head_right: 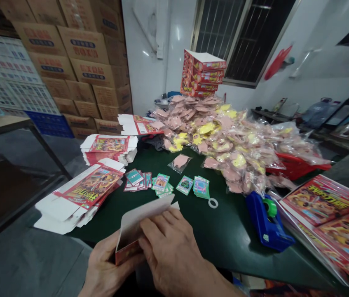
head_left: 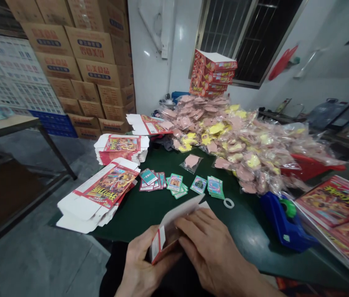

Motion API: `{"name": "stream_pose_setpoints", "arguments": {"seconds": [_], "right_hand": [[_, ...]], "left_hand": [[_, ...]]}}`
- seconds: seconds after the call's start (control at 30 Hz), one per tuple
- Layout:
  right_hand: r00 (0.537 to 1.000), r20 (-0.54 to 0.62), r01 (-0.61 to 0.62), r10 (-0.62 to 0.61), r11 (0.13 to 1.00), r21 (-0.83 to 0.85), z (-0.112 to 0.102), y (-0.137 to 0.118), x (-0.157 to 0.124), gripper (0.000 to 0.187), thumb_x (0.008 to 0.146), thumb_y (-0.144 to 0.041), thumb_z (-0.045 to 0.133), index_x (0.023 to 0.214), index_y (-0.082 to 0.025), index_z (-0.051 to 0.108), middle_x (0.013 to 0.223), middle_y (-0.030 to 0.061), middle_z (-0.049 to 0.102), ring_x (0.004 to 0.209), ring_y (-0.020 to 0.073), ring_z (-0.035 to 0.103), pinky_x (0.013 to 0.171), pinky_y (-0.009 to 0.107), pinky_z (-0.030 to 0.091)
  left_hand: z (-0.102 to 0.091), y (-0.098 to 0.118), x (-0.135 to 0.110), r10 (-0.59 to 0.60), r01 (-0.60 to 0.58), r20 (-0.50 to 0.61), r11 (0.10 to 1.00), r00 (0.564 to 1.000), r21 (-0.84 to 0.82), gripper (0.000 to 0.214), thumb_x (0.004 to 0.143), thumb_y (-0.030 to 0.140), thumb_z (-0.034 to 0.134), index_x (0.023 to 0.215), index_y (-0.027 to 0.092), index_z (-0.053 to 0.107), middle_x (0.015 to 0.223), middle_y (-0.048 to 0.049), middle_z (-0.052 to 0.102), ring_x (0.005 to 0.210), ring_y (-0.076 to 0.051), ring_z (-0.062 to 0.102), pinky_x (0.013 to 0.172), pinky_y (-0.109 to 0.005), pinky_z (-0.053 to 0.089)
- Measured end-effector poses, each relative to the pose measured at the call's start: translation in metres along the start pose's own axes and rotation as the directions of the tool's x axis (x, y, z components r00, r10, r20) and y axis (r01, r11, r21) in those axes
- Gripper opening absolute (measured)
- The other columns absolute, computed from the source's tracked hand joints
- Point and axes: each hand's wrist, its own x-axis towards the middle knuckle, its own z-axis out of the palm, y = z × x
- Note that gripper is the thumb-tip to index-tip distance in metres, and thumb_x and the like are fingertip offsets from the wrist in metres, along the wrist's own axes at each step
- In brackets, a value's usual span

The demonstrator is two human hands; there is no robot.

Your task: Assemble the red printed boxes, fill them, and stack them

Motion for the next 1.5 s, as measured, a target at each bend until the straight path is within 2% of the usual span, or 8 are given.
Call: {"name": "stream_pose_setpoints", "arguments": {"seconds": [0.13,0.33,0.43,0.63,0.87,1.17,1.37,1.5], "right_hand": [[0.997,0.076,0.017,-0.024,0.996,0.092,-0.013,-0.005,0.001,0.015,0.088,-0.018,0.046,0.092,-0.022,0.061,0.083,0.0026,0.069,0.079,0.0168,0.065,0.079,0.032,0.053],[0.879,-0.421,-0.161,0.224,0.97,0.18,0.014,0.04,0.004,0.021,0.086,-0.008,0.049,0.099,-0.02,0.059,0.083,0.0018,0.066,0.08,0.0126,0.063,0.072,0.024,0.05],[0.945,-0.045,-0.327,0.325,0.943,-0.06,0.068,0.095,0.017,0.019,0.088,-0.013,0.048,0.101,-0.018,0.062,0.104,0.0087,0.062,0.099,0.0174,0.059,0.084,0.031,0.048],[0.892,0.301,-0.29,0.339,0.937,-0.195,0.12,0.162,0.046,0.019,0.077,-0.03,0.068,0.092,-0.017,0.068,0.089,0.0071,0.064,0.086,0.0191,0.06,0.074,0.028,0.045],[0.894,0.378,-0.135,0.241,0.948,-0.287,0.116,0.151,0.043,0.022,0.091,-0.014,0.042,0.099,-0.014,0.063,0.093,0.0117,0.062,0.089,0.0204,0.056,0.077,0.03,0.042],[0.938,0.285,-0.12,0.195,0.958,-0.261,0.116,0.144,0.027,0.013,0.088,-0.02,0.053,0.079,-0.018,0.063,0.082,0.004,0.063,0.082,0.0168,0.057,0.069,0.025,0.042],[0.969,0.175,-0.112,0.172,0.944,-0.311,0.1,0.141,0.068,0.038,0.091,-0.012,0.04,0.128,-0.019,0.049,0.095,0.0085,0.06,0.087,0.0188,0.055,0.07,0.028,0.038],[0.968,0.248,0.039,0.038,0.953,-0.3,0.122,0.133,0.106,0.036,0.095,-0.014,0.029,0.116,-0.017,0.058,0.102,0.0131,0.057,0.097,0.023,0.049,0.08,0.035,0.034]], "left_hand": [[-0.007,-0.007,-0.004,-0.005,0.007,0.07,0.999,0.998,-0.039,0.02,0.063,0.031,0.077,0.077,0.018,0.071,0.064,0.0001,0.069,0.054,-0.015,0.063,0.052,-0.02,0.051],[-0.042,-0.038,-0.018,-0.267,0.27,-0.291,0.962,0.919,-0.032,0.023,0.057,0.034,0.078,0.07,0.016,0.071,0.064,-0.0027,0.073,0.053,-0.019,0.067,0.05,-0.022,0.056],[-0.058,-0.047,-0.02,-0.353,0.369,-0.447,0.928,0.822,-0.054,0.031,0.047,0.034,0.082,0.067,0.015,0.07,0.066,-0.0041,0.074,0.057,-0.022,0.069,0.056,-0.025,0.059],[-0.061,-0.052,-0.02,-0.474,0.45,-0.519,0.874,0.711,-0.183,0.044,0.039,0.032,0.084,0.075,0.014,0.066,0.068,-0.0027,0.073,0.065,-0.024,0.071,0.063,-0.029,0.062],[-0.063,-0.052,-0.018,-0.498,0.483,-0.552,0.856,0.669,-0.185,0.045,0.035,0.031,0.083,0.07,0.015,0.061,0.062,-0.0004,0.068,0.067,-0.025,0.07,0.066,-0.032,0.062],[-0.062,-0.056,-0.025,-0.479,0.419,-0.531,0.876,0.699,-0.238,0.046,0.036,0.026,0.084,0.076,0.013,0.067,0.066,-0.0031,0.073,0.065,-0.024,0.071,0.062,-0.028,0.062],[-0.064,-0.062,-0.036,-0.554,0.445,-0.52,0.833,0.651,-0.329,0.041,0.044,0.038,0.084,0.072,0.011,0.07,0.068,-0.0061,0.075,0.059,-0.023,0.07,0.056,-0.028,0.061],[-0.067,-0.062,-0.038,-0.575,0.466,-0.489,0.818,0.656,-0.336,0.045,0.042,0.044,0.084,0.069,0.011,0.071,0.065,-0.0069,0.074,0.056,-0.024,0.07,0.054,-0.028,0.061]]}}
